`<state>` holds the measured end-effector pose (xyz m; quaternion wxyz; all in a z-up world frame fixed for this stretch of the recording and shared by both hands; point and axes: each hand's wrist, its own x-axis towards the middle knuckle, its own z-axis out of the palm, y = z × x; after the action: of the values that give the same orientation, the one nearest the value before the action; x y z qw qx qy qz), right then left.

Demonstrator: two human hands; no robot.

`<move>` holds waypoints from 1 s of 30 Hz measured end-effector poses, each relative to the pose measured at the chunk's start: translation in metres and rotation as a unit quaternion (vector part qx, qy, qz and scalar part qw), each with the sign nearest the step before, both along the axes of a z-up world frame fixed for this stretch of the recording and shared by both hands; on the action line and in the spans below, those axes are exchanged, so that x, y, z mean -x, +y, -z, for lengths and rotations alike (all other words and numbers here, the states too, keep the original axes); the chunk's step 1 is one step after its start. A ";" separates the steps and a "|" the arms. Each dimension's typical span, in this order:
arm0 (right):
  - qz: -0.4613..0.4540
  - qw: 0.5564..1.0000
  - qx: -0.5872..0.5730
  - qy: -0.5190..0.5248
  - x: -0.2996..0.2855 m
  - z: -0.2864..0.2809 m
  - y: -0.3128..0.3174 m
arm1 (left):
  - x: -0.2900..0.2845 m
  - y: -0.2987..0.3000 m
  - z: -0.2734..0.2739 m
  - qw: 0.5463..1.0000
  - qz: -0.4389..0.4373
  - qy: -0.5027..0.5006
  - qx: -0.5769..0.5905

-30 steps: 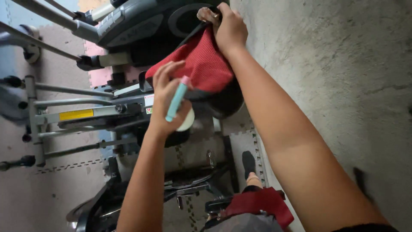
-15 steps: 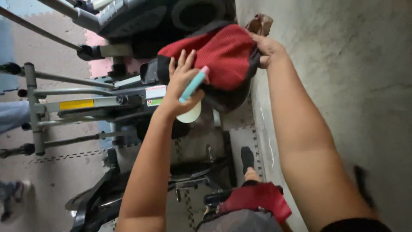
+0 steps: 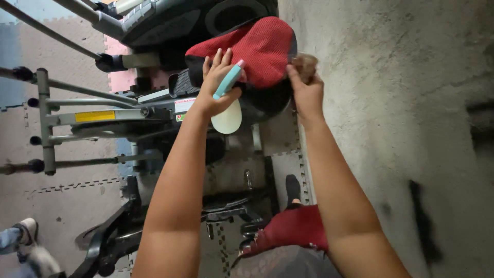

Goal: The person is cleaning various gym equipment using a spray bottle and a cloth.

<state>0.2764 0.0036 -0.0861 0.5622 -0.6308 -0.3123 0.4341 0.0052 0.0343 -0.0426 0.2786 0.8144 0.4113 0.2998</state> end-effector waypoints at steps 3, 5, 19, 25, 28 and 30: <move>-0.022 0.994 -0.097 -0.052 0.012 -0.026 -0.003 | 0.001 -0.002 0.005 0.999 0.008 -0.026 0.020; -0.046 0.987 -0.125 0.085 0.017 -0.042 0.000 | 0.001 0.000 0.008 0.999 0.003 -0.050 0.018; -0.121 0.955 0.014 0.271 -0.012 -0.026 -0.054 | 0.001 0.005 0.024 0.997 -0.022 -0.070 0.009; -0.072 0.946 0.027 0.314 -0.004 -0.021 -0.082 | -0.002 -0.010 -0.002 1.000 -0.014 -0.025 -0.010; -0.055 0.933 0.046 0.353 -0.011 -0.004 -0.086 | 0.000 -0.007 -0.010 0.999 0.013 -0.016 -0.037; -0.040 0.917 0.057 0.392 -0.020 0.024 -0.089 | 0.003 -0.014 -0.009 0.999 0.027 -0.022 -0.037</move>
<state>0.2963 -0.0850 -0.1103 0.5849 -0.4282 -0.0669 0.6856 0.0027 0.0200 -0.0340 0.2650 0.8281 0.3720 0.3250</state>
